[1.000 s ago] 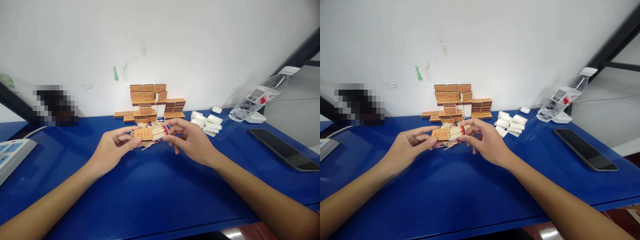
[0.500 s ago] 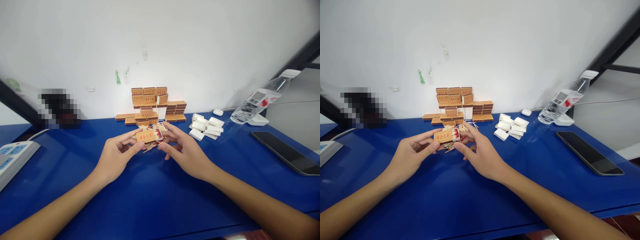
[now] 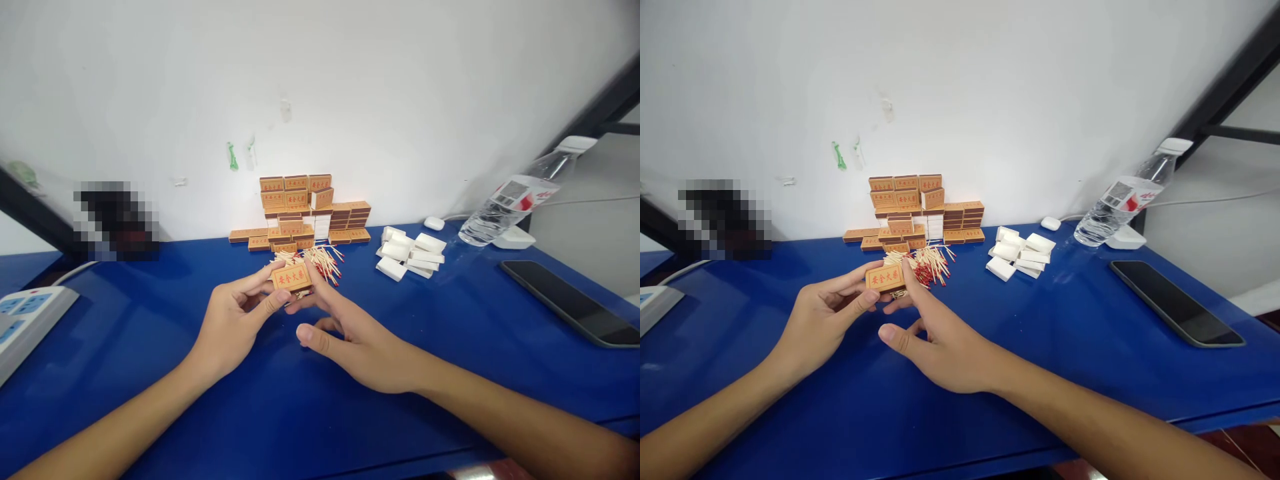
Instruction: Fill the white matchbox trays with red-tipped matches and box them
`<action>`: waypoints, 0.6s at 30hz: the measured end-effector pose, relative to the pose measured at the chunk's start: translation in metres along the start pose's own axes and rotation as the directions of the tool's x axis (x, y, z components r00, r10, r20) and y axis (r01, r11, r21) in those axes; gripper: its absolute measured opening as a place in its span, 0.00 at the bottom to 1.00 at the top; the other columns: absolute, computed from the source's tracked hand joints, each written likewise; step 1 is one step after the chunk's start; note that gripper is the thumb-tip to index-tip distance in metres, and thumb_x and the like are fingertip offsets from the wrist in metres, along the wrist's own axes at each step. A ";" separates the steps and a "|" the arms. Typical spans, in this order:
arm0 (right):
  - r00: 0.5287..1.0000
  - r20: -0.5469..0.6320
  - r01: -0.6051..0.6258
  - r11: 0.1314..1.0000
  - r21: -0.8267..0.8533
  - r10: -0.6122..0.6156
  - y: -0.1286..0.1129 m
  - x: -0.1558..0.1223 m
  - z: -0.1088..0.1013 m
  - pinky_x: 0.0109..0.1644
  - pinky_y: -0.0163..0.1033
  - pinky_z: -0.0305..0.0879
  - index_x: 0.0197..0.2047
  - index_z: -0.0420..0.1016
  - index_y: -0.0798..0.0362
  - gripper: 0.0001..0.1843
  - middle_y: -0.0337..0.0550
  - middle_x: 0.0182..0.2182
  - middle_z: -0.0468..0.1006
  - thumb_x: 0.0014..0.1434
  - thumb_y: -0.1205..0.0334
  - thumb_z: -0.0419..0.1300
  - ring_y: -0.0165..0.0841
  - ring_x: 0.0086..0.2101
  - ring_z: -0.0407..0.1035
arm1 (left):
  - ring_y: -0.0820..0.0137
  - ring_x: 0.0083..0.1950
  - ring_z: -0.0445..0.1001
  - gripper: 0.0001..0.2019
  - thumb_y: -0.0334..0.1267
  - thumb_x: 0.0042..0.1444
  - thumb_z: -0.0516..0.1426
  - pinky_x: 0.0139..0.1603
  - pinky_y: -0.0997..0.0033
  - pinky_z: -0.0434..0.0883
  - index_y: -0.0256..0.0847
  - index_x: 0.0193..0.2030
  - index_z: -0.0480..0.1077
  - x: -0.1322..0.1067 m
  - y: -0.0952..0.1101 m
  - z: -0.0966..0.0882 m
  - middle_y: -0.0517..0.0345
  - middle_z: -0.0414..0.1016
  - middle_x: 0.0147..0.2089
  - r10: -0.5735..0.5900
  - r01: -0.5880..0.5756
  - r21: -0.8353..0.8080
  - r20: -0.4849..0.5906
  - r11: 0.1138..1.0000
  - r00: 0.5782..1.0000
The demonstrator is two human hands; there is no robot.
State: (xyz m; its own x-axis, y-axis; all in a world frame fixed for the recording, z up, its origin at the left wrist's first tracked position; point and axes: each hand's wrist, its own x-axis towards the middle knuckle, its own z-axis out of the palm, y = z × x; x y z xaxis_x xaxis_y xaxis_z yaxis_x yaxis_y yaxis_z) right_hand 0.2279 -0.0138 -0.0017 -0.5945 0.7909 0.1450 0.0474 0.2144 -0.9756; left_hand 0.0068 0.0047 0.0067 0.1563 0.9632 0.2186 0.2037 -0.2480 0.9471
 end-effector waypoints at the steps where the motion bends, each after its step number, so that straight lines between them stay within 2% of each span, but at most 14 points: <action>1: 1.000 0.007 0.001 1.000 0.016 -0.001 0.001 0.000 0.001 0.51 0.51 0.77 0.82 0.26 0.34 0.52 0.52 0.66 0.69 0.72 0.49 0.60 0.44 0.60 0.67 | 0.57 0.54 0.86 0.29 0.52 0.61 0.68 0.60 0.57 0.81 0.44 0.66 0.76 0.000 0.000 0.000 0.52 0.86 0.54 -0.001 0.001 -0.005 -0.002 1.000 1.000; 7: 0.998 0.036 -0.057 0.998 0.027 0.056 0.004 -0.004 0.001 0.53 0.55 0.77 0.81 0.22 0.31 0.54 0.52 0.64 0.70 0.71 0.46 0.61 0.45 0.60 0.69 | 0.55 0.54 0.85 0.32 0.54 0.61 0.68 0.59 0.54 0.81 0.42 0.68 0.74 -0.003 0.003 0.002 0.51 0.86 0.55 -0.002 0.001 0.015 0.022 1.000 1.000; 11: 0.999 0.026 -0.045 0.998 0.041 0.044 0.000 -0.002 -0.002 0.48 0.51 0.78 0.81 0.23 0.30 0.56 0.51 0.64 0.72 0.70 0.52 0.64 0.43 0.56 0.73 | 0.56 0.54 0.84 0.32 0.55 0.62 0.66 0.60 0.54 0.80 0.43 0.68 0.74 0.005 0.002 -0.006 0.51 0.87 0.53 0.013 -0.016 0.102 0.028 0.995 1.000; 13: 0.999 -0.037 -0.027 1.000 0.012 0.028 0.000 0.001 -0.004 0.43 0.47 0.78 0.82 0.28 0.30 0.55 0.51 0.66 0.70 0.68 0.56 0.64 0.39 0.49 0.76 | 0.56 0.51 0.84 0.35 0.58 0.61 0.66 0.58 0.54 0.80 0.43 0.70 0.73 0.018 -0.002 -0.022 0.51 0.86 0.54 0.036 -0.038 0.168 0.015 0.985 0.999; 15: 0.994 -0.105 -0.029 0.998 -0.046 0.024 0.001 0.003 -0.008 0.39 0.45 0.77 0.82 0.35 0.32 0.51 0.51 0.67 0.70 0.68 0.57 0.63 0.35 0.43 0.76 | 0.56 0.52 0.83 0.36 0.61 0.60 0.65 0.59 0.55 0.79 0.41 0.69 0.73 0.035 -0.009 -0.047 0.49 0.84 0.59 0.079 -0.059 0.266 -0.063 0.962 0.995; 18: 0.987 -0.156 -0.047 0.991 -0.123 0.028 0.004 0.005 -0.014 0.37 0.45 0.76 0.80 0.48 0.41 0.43 0.51 0.63 0.74 0.68 0.57 0.62 0.34 0.39 0.75 | 0.55 0.54 0.82 0.39 0.65 0.62 0.60 0.61 0.56 0.77 0.39 0.70 0.72 0.061 -0.027 -0.087 0.48 0.82 0.62 0.094 0.004 0.485 -0.177 0.874 0.980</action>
State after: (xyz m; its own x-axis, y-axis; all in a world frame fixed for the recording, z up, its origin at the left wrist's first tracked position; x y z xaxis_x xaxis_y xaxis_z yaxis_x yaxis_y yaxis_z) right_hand 0.2360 -0.0008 -0.0026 -0.4609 0.8761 0.1416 0.1741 0.2457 -0.9536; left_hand -0.0730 0.0789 0.0151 0.0009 0.9385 0.3452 0.6477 -0.2636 0.7148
